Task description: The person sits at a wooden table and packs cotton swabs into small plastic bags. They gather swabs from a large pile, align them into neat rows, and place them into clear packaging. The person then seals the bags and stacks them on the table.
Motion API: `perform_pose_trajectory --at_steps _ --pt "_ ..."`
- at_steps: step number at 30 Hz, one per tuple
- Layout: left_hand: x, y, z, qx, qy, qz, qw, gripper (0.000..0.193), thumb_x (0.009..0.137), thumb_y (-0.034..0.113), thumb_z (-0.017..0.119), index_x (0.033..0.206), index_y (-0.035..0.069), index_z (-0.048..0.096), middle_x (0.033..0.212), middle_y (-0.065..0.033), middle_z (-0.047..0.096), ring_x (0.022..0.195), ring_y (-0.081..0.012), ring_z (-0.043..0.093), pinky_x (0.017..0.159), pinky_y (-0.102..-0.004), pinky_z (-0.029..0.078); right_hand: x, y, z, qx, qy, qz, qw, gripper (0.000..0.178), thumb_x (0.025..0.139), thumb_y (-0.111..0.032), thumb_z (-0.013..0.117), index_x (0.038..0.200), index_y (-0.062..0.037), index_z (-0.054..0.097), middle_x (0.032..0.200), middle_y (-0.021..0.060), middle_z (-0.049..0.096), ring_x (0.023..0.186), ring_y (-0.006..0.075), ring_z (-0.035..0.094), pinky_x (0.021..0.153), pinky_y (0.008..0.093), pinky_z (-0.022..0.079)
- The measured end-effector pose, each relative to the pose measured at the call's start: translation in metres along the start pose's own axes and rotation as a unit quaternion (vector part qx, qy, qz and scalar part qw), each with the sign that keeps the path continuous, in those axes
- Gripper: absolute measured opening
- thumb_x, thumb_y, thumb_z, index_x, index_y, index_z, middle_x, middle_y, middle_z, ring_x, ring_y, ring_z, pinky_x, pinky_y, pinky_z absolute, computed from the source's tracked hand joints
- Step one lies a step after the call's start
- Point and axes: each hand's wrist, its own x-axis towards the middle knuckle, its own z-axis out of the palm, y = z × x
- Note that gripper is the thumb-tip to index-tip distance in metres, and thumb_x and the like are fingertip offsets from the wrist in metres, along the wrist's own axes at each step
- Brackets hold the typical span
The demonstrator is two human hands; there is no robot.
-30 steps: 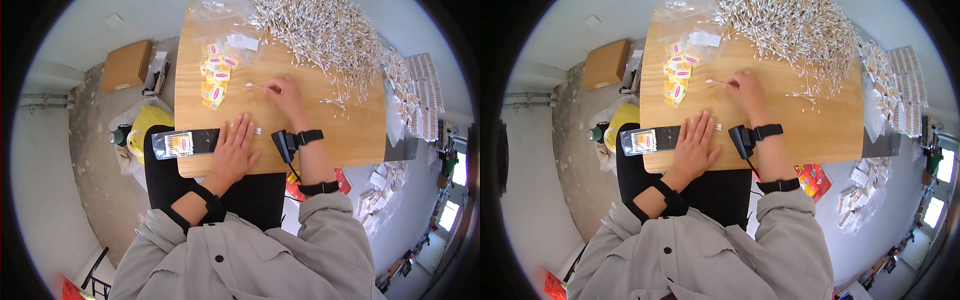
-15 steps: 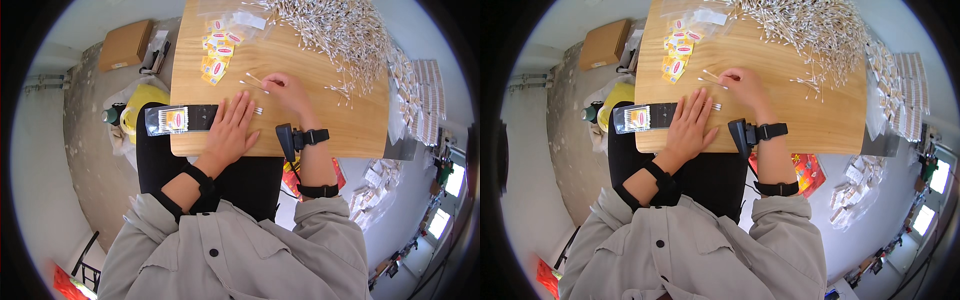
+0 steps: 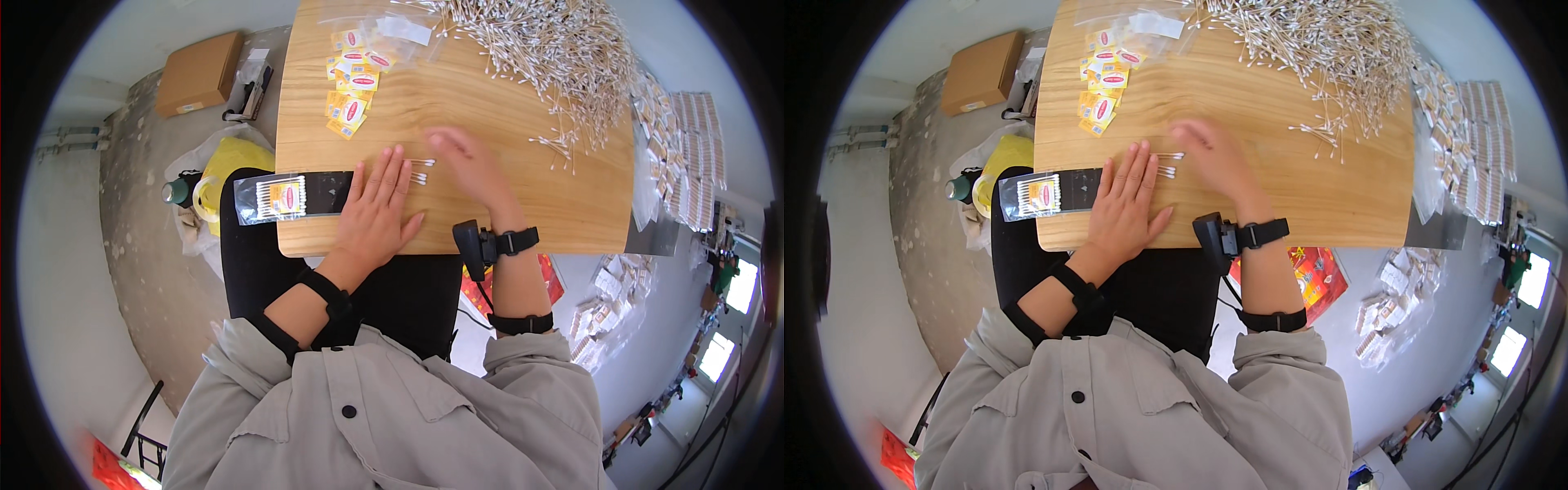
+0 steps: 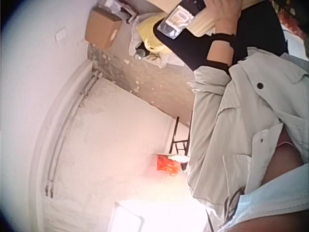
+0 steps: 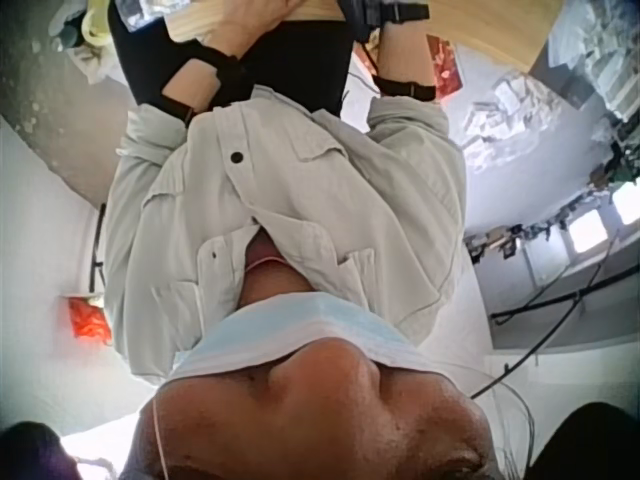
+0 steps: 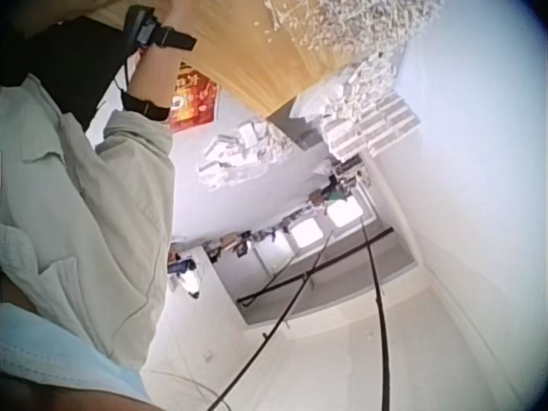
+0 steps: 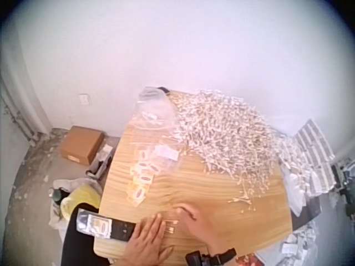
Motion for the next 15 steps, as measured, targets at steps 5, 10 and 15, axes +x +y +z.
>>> perform_pose_trajectory --at_steps 5,10,15 --pt "0.003 0.001 0.000 0.002 -0.016 -0.001 1.000 0.077 0.090 0.041 0.058 0.148 -0.001 0.031 0.157 -0.0156 0.026 0.148 -0.0275 0.020 0.119 -0.0495 0.015 -0.009 0.051 -0.040 -0.189 0.352 0.100 0.911 0.040 0.090 -0.027 0.065 0.125 -0.0086 0.059 0.095 0.0141 0.056 0.081 0.0259 0.055 0.077 0.0382 0.047" --pt "0.002 0.002 -0.001 0.012 -0.030 -0.005 0.999 0.078 0.089 0.041 0.058 0.149 0.000 0.029 0.158 -0.0141 0.025 0.148 -0.0264 0.019 0.119 -0.0487 0.015 0.000 0.071 -0.058 -0.196 0.342 0.129 0.910 0.042 0.089 -0.025 0.066 0.126 -0.0068 0.057 0.097 0.0148 0.053 0.086 0.0277 0.052 0.083 0.0399 0.045" --pt "0.003 0.003 -0.002 0.018 -0.034 0.000 0.999 0.078 0.090 0.041 0.058 0.149 0.000 0.028 0.158 -0.0141 0.024 0.148 -0.0266 0.018 0.119 -0.0487 0.015 -0.003 0.081 -0.063 -0.254 0.360 0.145 0.886 0.041 0.088 -0.027 0.066 0.123 -0.0076 0.059 0.100 0.0157 0.055 0.091 0.0319 0.055 0.080 0.0434 0.047"
